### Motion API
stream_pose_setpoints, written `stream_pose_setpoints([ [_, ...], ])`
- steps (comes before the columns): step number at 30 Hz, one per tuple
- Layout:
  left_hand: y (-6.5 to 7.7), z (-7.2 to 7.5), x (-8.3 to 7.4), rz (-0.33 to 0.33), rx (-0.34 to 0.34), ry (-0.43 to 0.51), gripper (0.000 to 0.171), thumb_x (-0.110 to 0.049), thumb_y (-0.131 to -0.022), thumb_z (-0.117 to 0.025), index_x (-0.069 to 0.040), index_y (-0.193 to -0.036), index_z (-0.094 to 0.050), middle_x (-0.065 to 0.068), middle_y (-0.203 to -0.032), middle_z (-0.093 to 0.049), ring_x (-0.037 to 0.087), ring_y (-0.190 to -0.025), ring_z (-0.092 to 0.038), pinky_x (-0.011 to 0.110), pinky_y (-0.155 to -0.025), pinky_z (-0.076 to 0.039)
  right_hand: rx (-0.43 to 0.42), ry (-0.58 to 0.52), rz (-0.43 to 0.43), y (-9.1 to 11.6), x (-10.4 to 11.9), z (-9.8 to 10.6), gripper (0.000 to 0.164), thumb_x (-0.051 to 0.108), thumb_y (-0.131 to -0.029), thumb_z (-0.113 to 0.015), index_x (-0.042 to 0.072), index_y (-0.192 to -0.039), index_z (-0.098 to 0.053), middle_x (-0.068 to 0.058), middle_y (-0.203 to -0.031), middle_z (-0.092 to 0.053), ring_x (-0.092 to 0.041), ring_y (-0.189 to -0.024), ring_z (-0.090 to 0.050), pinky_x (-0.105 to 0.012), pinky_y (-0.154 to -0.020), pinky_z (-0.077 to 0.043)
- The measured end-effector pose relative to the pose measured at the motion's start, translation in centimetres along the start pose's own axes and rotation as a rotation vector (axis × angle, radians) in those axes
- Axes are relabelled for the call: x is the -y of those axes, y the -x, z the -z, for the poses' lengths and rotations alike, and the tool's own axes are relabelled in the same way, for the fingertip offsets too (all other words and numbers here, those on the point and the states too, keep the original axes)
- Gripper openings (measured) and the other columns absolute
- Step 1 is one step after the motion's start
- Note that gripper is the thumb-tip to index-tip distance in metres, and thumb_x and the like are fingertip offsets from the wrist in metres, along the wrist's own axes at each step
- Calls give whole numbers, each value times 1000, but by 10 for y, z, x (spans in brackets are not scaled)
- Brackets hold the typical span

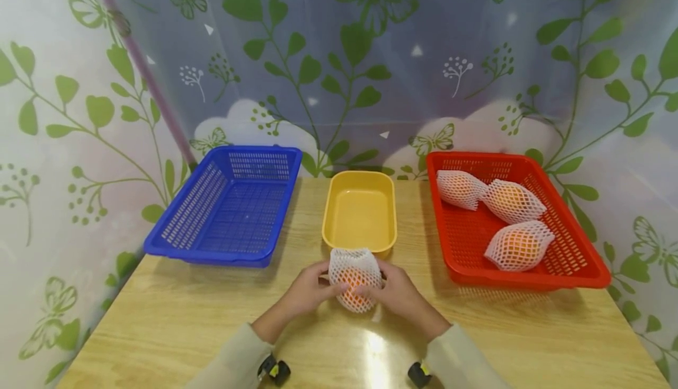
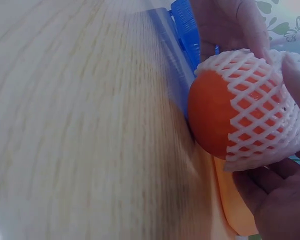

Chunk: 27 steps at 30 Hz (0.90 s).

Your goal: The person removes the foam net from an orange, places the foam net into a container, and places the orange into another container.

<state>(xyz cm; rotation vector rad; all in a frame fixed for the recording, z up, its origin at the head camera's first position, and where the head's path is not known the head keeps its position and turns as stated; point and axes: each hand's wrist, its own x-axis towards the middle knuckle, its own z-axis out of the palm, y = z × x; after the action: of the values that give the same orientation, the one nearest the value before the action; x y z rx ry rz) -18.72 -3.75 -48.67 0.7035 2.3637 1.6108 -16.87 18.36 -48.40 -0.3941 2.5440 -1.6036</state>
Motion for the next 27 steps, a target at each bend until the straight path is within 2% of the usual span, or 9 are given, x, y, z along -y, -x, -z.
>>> stream_pose_setpoints([
  [4, 1, 0, -3, -29, -62, -19, 32, -17, -88, -73, 0, -115, -67, 11, -110, -67, 23, -101, -62, 25, -79, -54, 33, 6, 19, -1, -2, 0, 56, 27, -83, -79, 3, -128, -58, -10, -121, -65, -30, -119, -56, -54, -101, -42],
  [9, 0, -1, -4, -35, -157, -42, 19, -16, -88, -73, -3, -102, -72, 5, -97, -70, 16, -91, -62, 26, -77, -54, 42, 3, 32, -1, -3, 1, 52, 27, -83, -78, 3, -126, -60, -10, -122, -65, -30, -117, -57, -52, -98, -46],
  [13, 0, -2, -5, -20, -183, -44, 16, -17, -89, -72, -4, -99, -72, 3, -96, -70, 14, -90, -61, 27, -78, -53, 41, -19, 10, -1, -4, 0, 51, 27, -83, -78, 5, -126, -61, -8, -120, -66, -29, -117, -57, -52, -99, -45],
  [19, 0, -1, -4, -1, -150, -1, 29, -20, -91, -70, -2, -113, -67, 10, -109, -68, 24, -105, -61, 29, -81, -54, 2, -50, -12, 0, -2, 0, 47, 28, -83, -77, 7, -123, -64, -5, -118, -68, -28, -116, -58, -56, -102, -41],
  [22, 0, 0, -3, 25, -104, 29, 39, -22, -91, -70, -2, -123, -61, 11, -116, -65, 26, -111, -59, 29, -84, -54, -15, -54, -15, 0, -1, 0, 42, 28, -83, -78, 8, -119, -67, -4, -115, -69, -26, -114, -60, -55, -102, -42],
  [27, 0, -1, 0, 59, -7, 65, 52, -21, -91, -71, -1, -135, -51, 13, -122, -62, 26, -109, -61, 25, -85, -53, -57, -42, 6, -1, -1, -1, 36, 27, -82, -79, 9, -112, -70, -3, -108, -71, -21, -106, -63, -47, -95, -49],
])
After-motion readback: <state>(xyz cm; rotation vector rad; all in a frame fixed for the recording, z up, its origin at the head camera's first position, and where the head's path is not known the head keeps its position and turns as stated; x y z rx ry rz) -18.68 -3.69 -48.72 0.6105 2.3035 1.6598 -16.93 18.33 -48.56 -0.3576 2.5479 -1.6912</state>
